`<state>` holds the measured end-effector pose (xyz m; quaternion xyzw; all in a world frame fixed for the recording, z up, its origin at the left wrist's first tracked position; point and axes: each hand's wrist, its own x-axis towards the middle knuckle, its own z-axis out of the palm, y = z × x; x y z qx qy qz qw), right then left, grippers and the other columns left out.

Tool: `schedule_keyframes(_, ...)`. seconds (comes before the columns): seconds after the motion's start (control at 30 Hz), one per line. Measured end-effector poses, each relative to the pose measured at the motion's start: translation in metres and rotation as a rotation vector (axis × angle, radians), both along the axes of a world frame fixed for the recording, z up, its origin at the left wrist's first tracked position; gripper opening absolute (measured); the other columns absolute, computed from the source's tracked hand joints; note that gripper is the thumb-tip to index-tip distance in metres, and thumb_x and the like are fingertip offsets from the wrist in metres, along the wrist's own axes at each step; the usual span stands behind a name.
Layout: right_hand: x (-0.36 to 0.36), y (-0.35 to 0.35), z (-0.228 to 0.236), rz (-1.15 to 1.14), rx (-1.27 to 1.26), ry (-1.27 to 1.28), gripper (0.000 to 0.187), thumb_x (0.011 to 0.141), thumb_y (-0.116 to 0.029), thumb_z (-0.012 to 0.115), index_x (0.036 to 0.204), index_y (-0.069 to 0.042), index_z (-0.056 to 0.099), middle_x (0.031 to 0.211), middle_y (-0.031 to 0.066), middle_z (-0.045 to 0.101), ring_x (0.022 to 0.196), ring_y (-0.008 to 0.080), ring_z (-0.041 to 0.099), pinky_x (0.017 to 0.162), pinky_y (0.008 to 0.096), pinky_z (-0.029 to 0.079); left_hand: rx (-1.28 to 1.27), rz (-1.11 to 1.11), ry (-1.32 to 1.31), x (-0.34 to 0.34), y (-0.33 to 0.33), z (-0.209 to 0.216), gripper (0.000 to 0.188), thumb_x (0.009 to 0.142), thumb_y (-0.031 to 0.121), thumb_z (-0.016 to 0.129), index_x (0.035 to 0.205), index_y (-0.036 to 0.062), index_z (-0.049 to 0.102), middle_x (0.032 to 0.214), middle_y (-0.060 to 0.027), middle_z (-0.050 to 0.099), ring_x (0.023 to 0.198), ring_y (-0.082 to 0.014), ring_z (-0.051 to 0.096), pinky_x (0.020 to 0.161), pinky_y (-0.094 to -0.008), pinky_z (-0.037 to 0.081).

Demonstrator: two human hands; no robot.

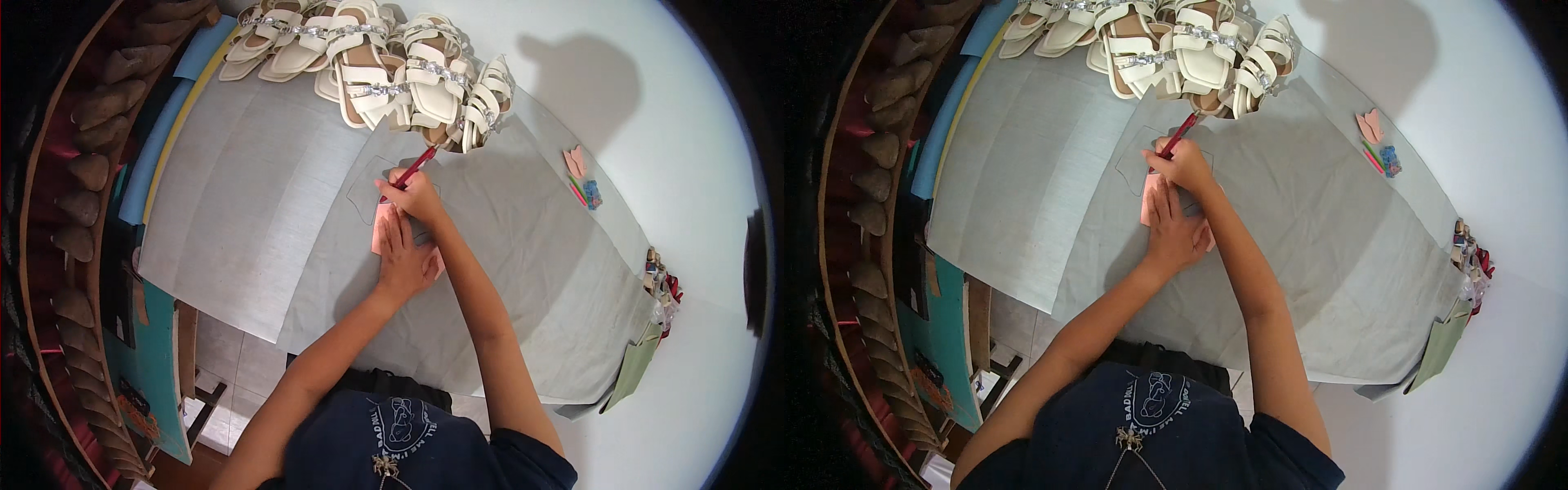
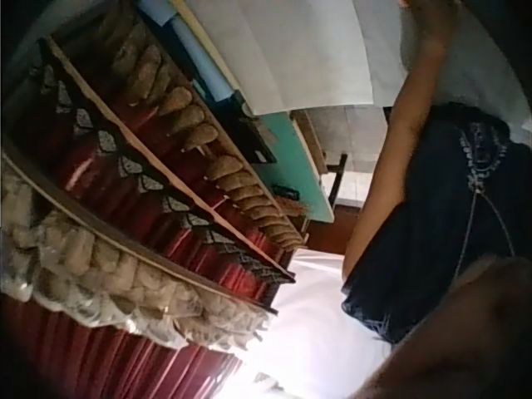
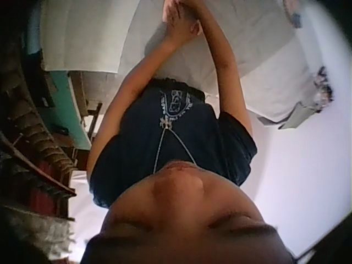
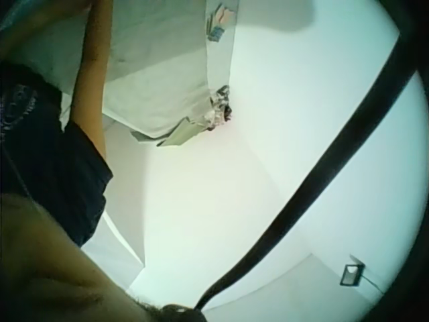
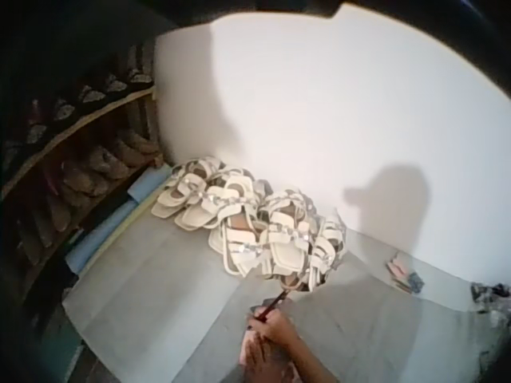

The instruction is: The person places a pink paper template on a large sheet of gray material and traces its outline with a red pen. They reposition the template multiple times to trace additional shapes on the same sheet.

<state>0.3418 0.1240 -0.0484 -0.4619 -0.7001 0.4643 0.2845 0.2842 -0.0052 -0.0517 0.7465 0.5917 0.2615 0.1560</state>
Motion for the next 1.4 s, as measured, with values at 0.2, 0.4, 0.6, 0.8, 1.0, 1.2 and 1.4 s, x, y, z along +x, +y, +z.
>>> schedule_keyframes(0.2, -0.001, 0.002, 0.005, 0.105, 0.139, -0.025, 0.035, 0.076, -0.024, 0.066, 0.058, -0.002, 0.044, 0.049, 0.0101, 0.041, 0.046, 0.0228, 0.034, 0.046, 0.0348, 0.033, -0.004, -0.020, 0.056, -0.001, 0.000, -0.002, 0.043, 0.076, 0.032, 0.052, 0.114, 0.0147, 0.060, 0.134, -0.0389, 0.020, 0.127, -0.0561, 0.014, 0.105, -0.0618, 0.011)
schedule_keyframes(0.4, -0.002, 0.007, 0.005, 0.190, 0.131, -0.092, 0.035, 0.075, -0.024, 0.065, 0.060, -0.003, 0.042, 0.049, 0.0111, 0.039, 0.048, 0.0277, 0.034, 0.046, 0.0369, 0.033, -0.023, -0.009, 0.058, 0.001, 0.001, 0.000, 0.048, 0.075, 0.031, 0.054, 0.122, 0.0218, 0.056, 0.134, -0.0385, 0.021, 0.127, -0.0557, 0.015, 0.104, -0.0619, 0.013)
schedule_keyframes(0.6, 0.006, 0.011, 0.005, 0.190, 0.078, -0.060, 0.033, 0.076, -0.023, 0.065, 0.060, -0.003, 0.043, 0.049, 0.0109, 0.041, 0.046, 0.0256, 0.036, 0.047, 0.0367, 0.034, -0.037, 0.008, 0.130, 0.000, 0.000, -0.002, 0.059, 0.074, 0.036, 0.055, 0.132, 0.0348, 0.045, 0.139, -0.0358, 0.016, 0.131, -0.0518, 0.012, 0.107, -0.0597, 0.010)
schedule_keyframes(0.8, 0.015, 0.014, 0.003, 0.175, 0.108, -0.039, 0.032, 0.076, -0.021, 0.065, 0.060, -0.002, 0.045, 0.049, 0.0109, 0.041, 0.044, 0.0248, 0.037, 0.046, 0.0361, 0.035, -0.030, 0.003, 0.135, 0.001, 0.001, -0.002, 0.061, 0.074, 0.035, 0.053, 0.134, 0.0356, 0.042, 0.140, -0.0358, 0.013, 0.131, -0.0531, 0.010, 0.106, -0.0606, 0.009)
schedule_keyframes(1.0, 0.019, 0.022, 0.000, 0.207, 0.172, -0.074, 0.031, 0.075, -0.019, 0.065, 0.060, -0.002, 0.044, 0.049, 0.0111, 0.040, 0.046, 0.0245, 0.033, 0.046, 0.0361, 0.034, -0.015, 0.002, 0.084, 0.002, 0.001, -0.004, 0.059, 0.075, 0.034, 0.053, 0.133, 0.0342, 0.044, 0.141, -0.0357, 0.011, 0.131, -0.0536, 0.008, 0.106, -0.0615, 0.009)
schedule_keyframes(1.2, 0.021, 0.024, 0.004, 0.200, 0.123, -0.068, 0.032, 0.075, -0.018, 0.063, 0.059, -0.002, 0.040, 0.049, 0.0120, 0.037, 0.047, 0.0257, 0.030, 0.047, 0.0363, 0.033, -0.031, -0.002, 0.107, 0.001, 0.001, -0.002, 0.058, 0.075, 0.034, 0.053, 0.133, 0.0340, 0.044, 0.140, -0.0366, 0.014, 0.131, -0.0536, 0.009, 0.106, -0.0614, 0.010)
schedule_keyframes(1.4, 0.025, 0.025, 0.005, 0.163, 0.177, -0.100, 0.028, 0.075, -0.016, 0.060, 0.060, -0.001, 0.041, 0.051, 0.0149, 0.040, 0.047, 0.0287, 0.032, 0.047, 0.0381, 0.034, -0.061, -0.024, 0.123, 0.001, 0.002, 0.004, 0.053, 0.079, 0.033, 0.050, 0.132, 0.0333, 0.046, 0.140, -0.0374, 0.012, 0.130, -0.0535, 0.009, 0.105, -0.0607, 0.010)
